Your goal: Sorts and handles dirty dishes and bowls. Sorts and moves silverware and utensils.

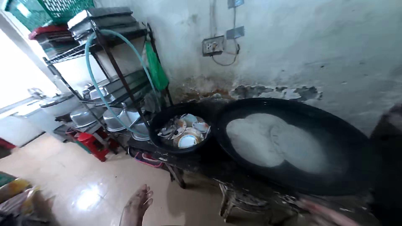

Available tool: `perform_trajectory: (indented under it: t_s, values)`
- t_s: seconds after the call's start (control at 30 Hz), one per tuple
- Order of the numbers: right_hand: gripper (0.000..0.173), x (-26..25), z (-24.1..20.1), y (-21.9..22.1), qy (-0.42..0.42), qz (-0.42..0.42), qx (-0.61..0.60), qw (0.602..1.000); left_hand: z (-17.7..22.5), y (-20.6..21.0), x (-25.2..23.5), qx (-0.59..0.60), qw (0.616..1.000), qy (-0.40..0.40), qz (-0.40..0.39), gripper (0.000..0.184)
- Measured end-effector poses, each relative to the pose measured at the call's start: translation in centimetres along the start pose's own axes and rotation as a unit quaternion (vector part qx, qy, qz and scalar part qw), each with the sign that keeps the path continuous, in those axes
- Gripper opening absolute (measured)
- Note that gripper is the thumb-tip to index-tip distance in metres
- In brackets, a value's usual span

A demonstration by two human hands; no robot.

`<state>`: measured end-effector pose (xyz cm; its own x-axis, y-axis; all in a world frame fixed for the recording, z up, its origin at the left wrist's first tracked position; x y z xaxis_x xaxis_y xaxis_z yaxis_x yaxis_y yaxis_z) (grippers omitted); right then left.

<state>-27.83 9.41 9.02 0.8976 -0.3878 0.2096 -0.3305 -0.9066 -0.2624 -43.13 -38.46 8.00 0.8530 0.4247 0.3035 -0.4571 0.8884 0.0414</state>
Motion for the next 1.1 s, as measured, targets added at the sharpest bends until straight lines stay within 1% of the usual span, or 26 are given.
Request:
perform_trajectory:
  t_s: [0.1, 0.17, 0.27, 0.37, 0.43, 0.47, 0.53, 0.6, 0.63, 0.67, 0.7, 0.73, 0.8, 0.87, 0.9, 0.93, 0.97, 1.0, 1.1]
  values:
    - [0.042, -4.8, -3.4, 2.7, -0.091, -0.019, 0.038, 0.995, -0.1, -1.6, -1.5, -0.024, 0.999, 0.022, 0.013, 0.035]
    - [0.043, -7.4, -5.0, 5.1, -0.141, -0.007, 0.045, 0.989, -0.1, -2.5, -3.3, -0.031, 0.999, 0.024, 0.030, 0.035]
    - [0.050, -12.5, -3.7, 9.0, -0.255, 0.030, 0.095, 0.962, 0.4, -3.0, -7.6, -0.020, 0.998, 0.034, 0.043, 0.035]
    - [0.058, -17.5, -1.7, 12.9, -0.323, 0.104, 0.206, 0.918, 2.1, -1.5, -12.9, -0.018, 0.999, 0.046, 0.017, 0.033]
    - [0.065, -20.1, -0.7, 14.9, -0.332, 0.161, 0.279, 0.887, 3.6, 0.6, -17.1, -0.038, 0.998, 0.053, -0.023, 0.032]
    - [0.067, -21.1, -0.2, 15.6, -0.319, 0.188, 0.304, 0.878, 4.3, 1.9, -19.5, -0.060, 0.995, 0.063, -0.049, 0.032]
    - [0.068, -22.2, 0.8, 16.6, -0.248, 0.205, 0.338, 0.885, 5.3, 4.5, -24.3, -0.120, 0.982, 0.096, -0.107, 0.034]
    - [0.069, -22.6, 1.5, 17.0, -0.187, 0.214, 0.381, 0.880, 6.0, 7.6, -28.3, -0.182, 0.960, 0.136, -0.161, 0.033]
    - [0.069, -22.7, 1.7, 17.2, -0.171, 0.221, 0.395, 0.875, 6.5, 9.5, -29.9, -0.219, 0.943, 0.153, -0.199, 0.032]
    - [0.070, -22.9, 1.9, 17.3, -0.159, 0.232, 0.403, 0.871, 6.7, 11.5, -31.2, -0.269, 0.916, 0.172, -0.242, 0.032]
    - [0.072, -23.0, 2.3, 17.3, -0.152, 0.244, 0.406, 0.868, 6.7, 13.6, -32.0, -0.325, 0.879, 0.192, -0.291, 0.032]
    - [0.072, -23.2, 2.4, 17.4, -0.149, 0.257, 0.405, 0.865, 6.4, 15.9, -32.4, -0.382, 0.830, 0.216, -0.344, 0.032]
    - [0.072, -23.5, 2.4, 17.6, -0.149, 0.276, 0.401, 0.861, 5.0, 20.6, -32.1, -0.472, 0.704, 0.257, -0.465, 0.035]
    - [0.073, -23.9, 2.0, 17.9, -0.137, 0.278, 0.400, 0.863, 2.4, 25.2, -30.9, -0.490, 0.586, 0.292, -0.576, 0.038]
    - [0.073, -24.1, 1.7, 18.0, -0.126, 0.276, 0.398, 0.866, 1.0, 27.5, -30.3, -0.492, 0.539, 0.309, -0.610, 0.040]
    - [0.074, -24.3, 1.3, 18.3, -0.117, 0.274, 0.394, 0.869, -0.2, 29.8, -29.8, -0.500, 0.502, 0.325, -0.626, 0.044]
    - [0.074, -24.4, 0.9, 18.5, -0.112, 0.269, 0.391, 0.873, -1.3, 32.0, -29.3, -0.512, 0.478, 0.341, -0.627, 0.047]
    - [0.072, -24.4, 0.4, 18.7, -0.113, 0.261, 0.387, 0.877, -2.2, 34.0, -29.1, -0.524, 0.464, 0.353, -0.621, 0.049]
    - [0.069, -24.3, -1.8, 19.0, -0.073, 0.218, 0.356, 0.906, -4.1, 38.1, -28.9, -0.550, 0.450, 0.372, -0.598, 0.050]
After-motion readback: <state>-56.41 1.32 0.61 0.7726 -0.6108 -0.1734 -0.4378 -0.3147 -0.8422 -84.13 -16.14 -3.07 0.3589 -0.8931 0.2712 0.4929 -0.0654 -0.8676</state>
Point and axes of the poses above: each hand's wrist, its own x-axis away from the middle knuckle, its own y-axis out of the palm, z = x × y, the point moved 1 cm from there along -x, towards the middle knuckle, and after that the axes turned 12 degrees about z, right-handed, at the moved point
